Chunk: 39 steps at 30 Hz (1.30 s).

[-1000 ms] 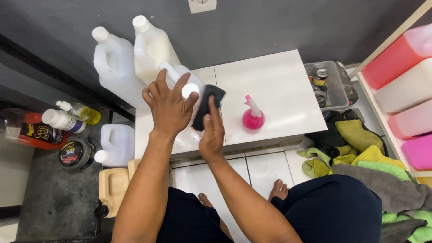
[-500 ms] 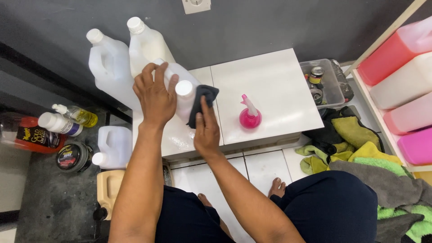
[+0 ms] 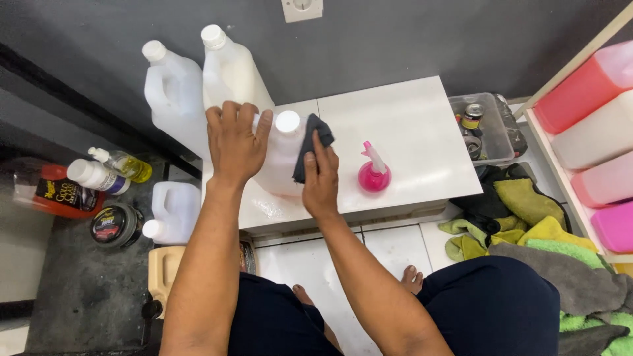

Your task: The person retrieves a large white plastic container from a shelf, sprays it with a pink liquid from a spray bottle, and wipes the exterior with a dark cloth. They repeat this process with a second container, wiping each thoroughly before returning them to the shelf.

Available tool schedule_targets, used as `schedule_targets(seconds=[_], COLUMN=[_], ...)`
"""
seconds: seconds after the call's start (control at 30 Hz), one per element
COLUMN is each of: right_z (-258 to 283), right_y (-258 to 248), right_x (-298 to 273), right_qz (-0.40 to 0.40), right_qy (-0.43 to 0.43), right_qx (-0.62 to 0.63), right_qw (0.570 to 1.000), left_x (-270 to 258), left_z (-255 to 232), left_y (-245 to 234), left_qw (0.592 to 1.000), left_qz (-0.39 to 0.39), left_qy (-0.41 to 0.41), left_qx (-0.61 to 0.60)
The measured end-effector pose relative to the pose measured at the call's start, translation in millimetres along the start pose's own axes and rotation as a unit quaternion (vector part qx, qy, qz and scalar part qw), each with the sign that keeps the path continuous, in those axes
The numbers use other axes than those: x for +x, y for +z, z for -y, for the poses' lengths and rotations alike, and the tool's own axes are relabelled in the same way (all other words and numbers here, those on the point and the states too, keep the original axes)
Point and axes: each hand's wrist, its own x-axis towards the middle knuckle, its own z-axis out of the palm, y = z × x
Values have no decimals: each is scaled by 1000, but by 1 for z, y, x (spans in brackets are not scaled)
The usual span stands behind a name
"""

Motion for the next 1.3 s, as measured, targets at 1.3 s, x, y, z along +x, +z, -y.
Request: schedule_targets(seconds=[1.3], right_z=[25], right_y=[7], right_x=[35], right_qz=[-97], right_qy=[-81], right_qx=[15], right_qw=[992], left_x=[-2], left_z=[-18], left_y=[-34], left_qw=[992], left_qz=[108], left_qy=[-60], left_qx=[-24])
